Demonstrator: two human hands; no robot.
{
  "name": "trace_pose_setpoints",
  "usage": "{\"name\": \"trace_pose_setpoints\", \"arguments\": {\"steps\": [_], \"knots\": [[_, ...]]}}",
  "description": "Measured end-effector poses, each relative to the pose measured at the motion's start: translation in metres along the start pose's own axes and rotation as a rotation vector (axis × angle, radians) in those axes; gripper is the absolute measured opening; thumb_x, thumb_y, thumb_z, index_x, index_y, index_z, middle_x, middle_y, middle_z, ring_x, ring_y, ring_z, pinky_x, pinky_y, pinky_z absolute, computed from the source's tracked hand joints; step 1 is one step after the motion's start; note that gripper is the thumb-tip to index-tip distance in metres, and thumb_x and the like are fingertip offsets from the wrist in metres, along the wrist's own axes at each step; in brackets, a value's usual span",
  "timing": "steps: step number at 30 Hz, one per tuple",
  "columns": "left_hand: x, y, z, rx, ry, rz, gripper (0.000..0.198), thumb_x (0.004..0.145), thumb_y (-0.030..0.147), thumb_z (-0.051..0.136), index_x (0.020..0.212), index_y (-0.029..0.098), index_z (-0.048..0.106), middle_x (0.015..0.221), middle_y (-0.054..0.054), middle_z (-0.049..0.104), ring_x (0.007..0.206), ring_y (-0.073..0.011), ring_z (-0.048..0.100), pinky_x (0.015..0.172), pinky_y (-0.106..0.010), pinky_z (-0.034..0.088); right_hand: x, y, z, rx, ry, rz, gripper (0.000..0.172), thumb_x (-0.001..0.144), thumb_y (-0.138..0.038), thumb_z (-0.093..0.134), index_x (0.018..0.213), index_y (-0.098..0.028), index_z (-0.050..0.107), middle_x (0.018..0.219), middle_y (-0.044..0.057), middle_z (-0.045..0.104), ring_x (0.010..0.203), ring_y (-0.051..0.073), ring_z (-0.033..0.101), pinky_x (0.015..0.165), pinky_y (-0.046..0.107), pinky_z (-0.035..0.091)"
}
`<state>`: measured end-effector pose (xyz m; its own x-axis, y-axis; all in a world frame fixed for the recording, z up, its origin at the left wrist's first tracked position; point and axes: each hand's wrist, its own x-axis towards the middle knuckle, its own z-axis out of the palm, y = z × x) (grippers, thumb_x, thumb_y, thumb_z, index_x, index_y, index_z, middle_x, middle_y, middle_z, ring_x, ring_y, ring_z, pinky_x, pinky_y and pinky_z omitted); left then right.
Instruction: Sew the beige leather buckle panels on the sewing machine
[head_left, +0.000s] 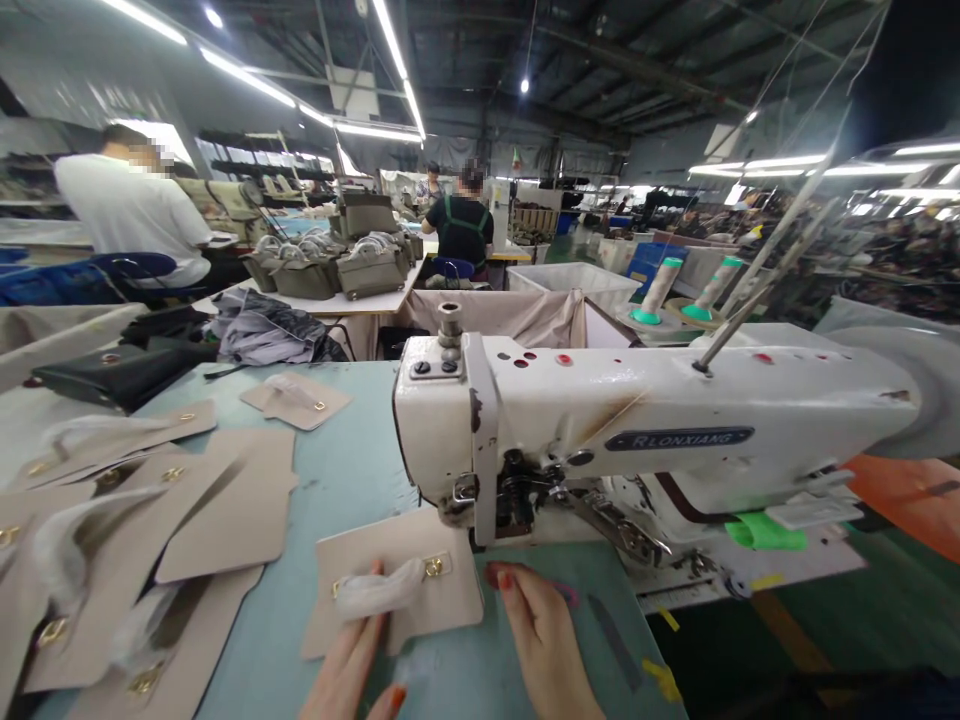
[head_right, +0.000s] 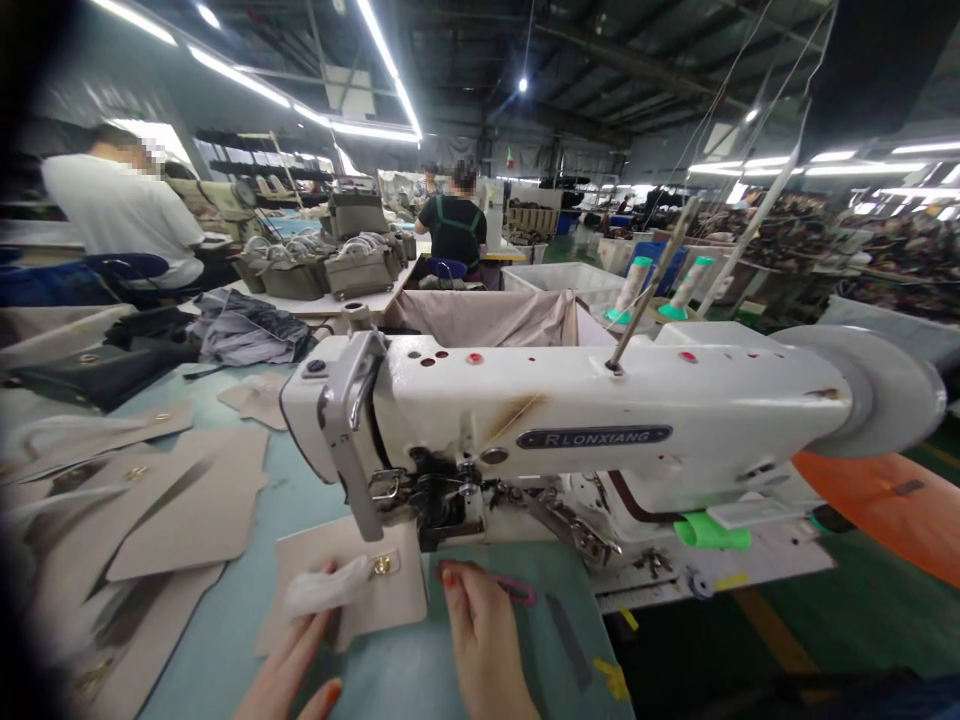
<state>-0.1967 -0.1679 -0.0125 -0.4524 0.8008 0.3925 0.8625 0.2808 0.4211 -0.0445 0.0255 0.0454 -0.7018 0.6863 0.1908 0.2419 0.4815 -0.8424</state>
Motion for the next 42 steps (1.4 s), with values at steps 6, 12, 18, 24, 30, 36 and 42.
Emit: {"name": "trace_pose_setpoints", "arguments": {"steps": [6, 12, 18, 24, 30, 36, 42], "knots": [[0.094, 0.003, -0.027, 0.151, -0.044, 0.272, 0.069, 0.086, 0.041, 0.058, 0.146, 0.028, 0.027, 0.155, -0.013, 0.021, 0.141, -0.0424, 0.013, 0.108, -0.067, 0.018, 0.009, -0.034, 0.026, 0.08, -0.106, 0.045, 0.041, 0.099, -0.041, 0.035, 0.077, -0.015, 0.058, 0.072, 0.003, 0.061, 0.067, 0.012, 0.054, 0.058, 0.018, 0.034], [0.132, 0.017, -0.077, 0.2, -0.328, 0.403, 0.046, 0.089, 0.05, 0.05, 0.129, 0.027, 0.053, 0.129, -0.008, 0.058, 0.117, -0.0283, 0.051, 0.098, -0.044, 0.043, 0.008, -0.032, 0.036, 0.206, -0.119, 0.188, 0.049, 0.094, -0.051, 0.037, 0.062, -0.014, 0.044, 0.057, 0.0, 0.044, 0.056, 0.009, 0.041, 0.049, 0.018, 0.024], [0.131, 0.017, -0.074, 0.139, -0.341, 0.38, 0.048, 0.088, 0.052, 0.051, 0.129, 0.027, 0.053, 0.13, -0.005, 0.058, 0.118, -0.0267, 0.049, 0.099, -0.042, 0.04, 0.009, -0.032, 0.035, 0.303, -0.106, 0.229, 0.049, 0.091, -0.051, 0.04, 0.06, -0.014, 0.042, 0.057, -0.002, 0.038, 0.056, 0.008, 0.036, 0.05, 0.019, 0.024], [0.136, 0.019, -0.078, 0.086, -0.289, 0.34, 0.04, 0.087, 0.051, 0.054, 0.119, 0.028, 0.06, 0.122, -0.003, 0.062, 0.113, -0.0249, 0.053, 0.096, -0.039, 0.043, 0.015, -0.032, 0.034, 0.297, -0.091, 0.227, 0.045, 0.09, -0.046, 0.043, 0.059, -0.014, 0.042, 0.057, -0.002, 0.035, 0.056, 0.008, 0.033, 0.05, 0.019, 0.021], [0.148, 0.029, -0.084, 0.031, -0.299, 0.29, 0.033, 0.089, 0.049, 0.049, 0.109, 0.025, 0.063, 0.108, -0.003, 0.065, 0.096, -0.0239, 0.059, 0.087, -0.039, 0.049, 0.025, -0.033, 0.036, 0.339, -0.062, 0.244, 0.045, 0.089, -0.046, 0.046, 0.058, -0.014, 0.045, 0.055, -0.002, 0.038, 0.054, 0.007, 0.037, 0.048, 0.017, 0.025], [0.148, 0.028, -0.085, 0.015, -0.267, 0.326, 0.031, 0.088, 0.048, 0.052, 0.108, 0.027, 0.062, 0.109, -0.003, 0.066, 0.102, -0.0255, 0.059, 0.092, -0.04, 0.048, 0.017, -0.032, 0.035, 0.412, -0.143, 0.267, 0.05, 0.092, -0.054, 0.041, 0.07, -0.012, 0.057, 0.057, 0.001, 0.052, 0.051, 0.009, 0.049, 0.045, 0.015, 0.034], [0.147, 0.011, -0.076, -0.049, -0.354, 0.311, 0.027, 0.091, 0.042, 0.047, 0.106, 0.027, 0.064, 0.094, -0.001, 0.071, 0.087, -0.0231, 0.064, 0.087, -0.039, 0.051, -0.002, -0.03, 0.031, 0.434, -0.178, 0.256, 0.051, 0.094, -0.051, 0.042, 0.073, -0.011, 0.064, 0.069, 0.007, 0.066, 0.059, 0.01, 0.059, 0.052, 0.014, 0.041]]}}
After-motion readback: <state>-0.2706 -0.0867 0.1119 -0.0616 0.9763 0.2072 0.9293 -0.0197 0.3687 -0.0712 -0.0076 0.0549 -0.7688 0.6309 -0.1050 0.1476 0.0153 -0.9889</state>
